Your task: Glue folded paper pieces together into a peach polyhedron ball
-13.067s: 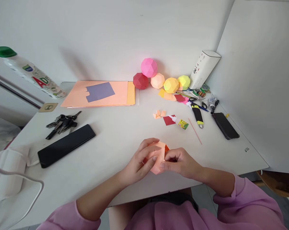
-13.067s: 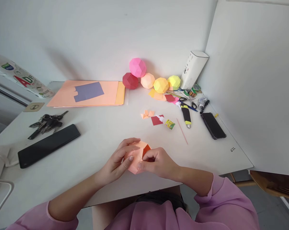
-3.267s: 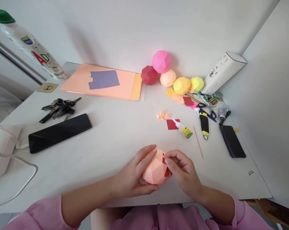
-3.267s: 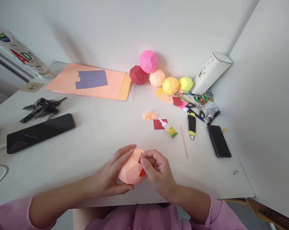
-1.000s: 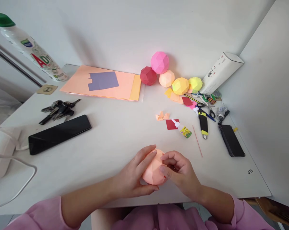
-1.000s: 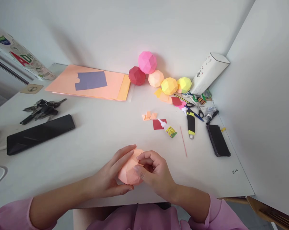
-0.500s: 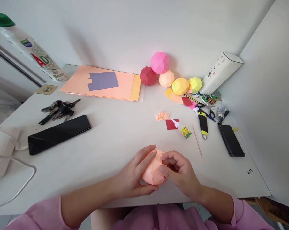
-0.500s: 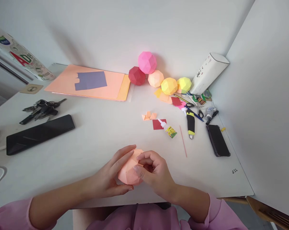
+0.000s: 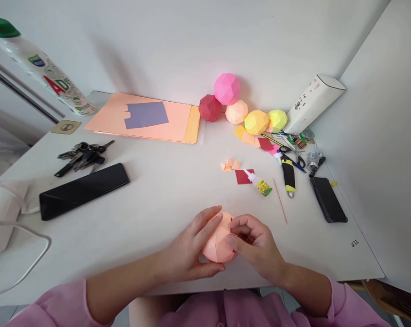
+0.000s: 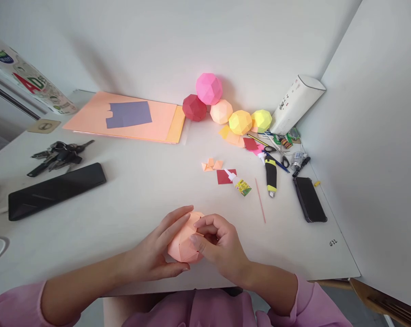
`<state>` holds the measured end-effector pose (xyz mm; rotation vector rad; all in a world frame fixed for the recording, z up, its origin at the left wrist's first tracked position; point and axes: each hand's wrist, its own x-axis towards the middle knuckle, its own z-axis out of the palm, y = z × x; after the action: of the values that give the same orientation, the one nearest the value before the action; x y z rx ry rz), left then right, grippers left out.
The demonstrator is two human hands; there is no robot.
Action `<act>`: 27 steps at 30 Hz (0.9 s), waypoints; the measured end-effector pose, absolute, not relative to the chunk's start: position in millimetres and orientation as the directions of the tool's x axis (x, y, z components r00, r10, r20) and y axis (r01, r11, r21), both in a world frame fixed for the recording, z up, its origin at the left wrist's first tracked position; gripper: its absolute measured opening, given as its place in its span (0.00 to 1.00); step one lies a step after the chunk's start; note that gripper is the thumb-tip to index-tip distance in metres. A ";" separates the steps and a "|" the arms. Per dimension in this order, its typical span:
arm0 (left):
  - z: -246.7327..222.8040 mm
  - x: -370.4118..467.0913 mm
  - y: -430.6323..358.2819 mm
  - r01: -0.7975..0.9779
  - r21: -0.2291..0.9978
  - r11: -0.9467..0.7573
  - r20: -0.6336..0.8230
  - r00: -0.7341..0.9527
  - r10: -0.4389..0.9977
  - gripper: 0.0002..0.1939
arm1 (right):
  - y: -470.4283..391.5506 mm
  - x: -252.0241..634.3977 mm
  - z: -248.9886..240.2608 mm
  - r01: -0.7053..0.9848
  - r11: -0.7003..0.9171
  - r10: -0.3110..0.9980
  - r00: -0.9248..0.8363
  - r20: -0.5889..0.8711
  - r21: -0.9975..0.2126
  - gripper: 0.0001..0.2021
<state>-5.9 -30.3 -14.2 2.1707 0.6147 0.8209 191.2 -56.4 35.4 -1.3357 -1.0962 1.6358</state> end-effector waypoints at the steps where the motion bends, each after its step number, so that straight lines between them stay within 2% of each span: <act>1: -14.1 -5.9 -30.1 0.173 0.760 -0.626 0.364 0.685 0.631 0.48 | -56.3 191.1 35.0 -0.031 -0.356 0.921 -0.181 -0.345 -0.934 0.08; 9: -14.7 -4.7 -31.0 0.184 0.735 -0.653 0.381 0.684 0.622 0.51 | -55.4 191.5 32.3 -0.054 -0.353 0.924 -0.177 -0.339 -0.934 0.08; 14: -15.9 -4.4 -31.1 0.183 0.728 -0.661 0.389 0.684 0.617 0.49 | -53.9 191.7 34.1 -0.074 -0.348 0.923 -0.198 -0.328 -0.934 0.08; 20: -14.8 -3.6 -32.2 0.208 0.697 -0.686 0.397 0.685 0.611 0.48 | -56.7 186.8 33.7 -0.005 -0.339 0.922 -0.199 -0.331 -0.941 0.12; 27: -12.6 -1.5 -33.9 0.233 0.646 -0.727 0.406 0.703 0.584 0.47 | -58.4 184.3 34.8 -0.054 -0.378 0.908 -0.214 -0.359 -0.924 0.10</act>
<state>-1.5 -33.9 -12.6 2.3442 0.6224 0.8211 184.3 -58.4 34.8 -1.3067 -1.0797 1.6860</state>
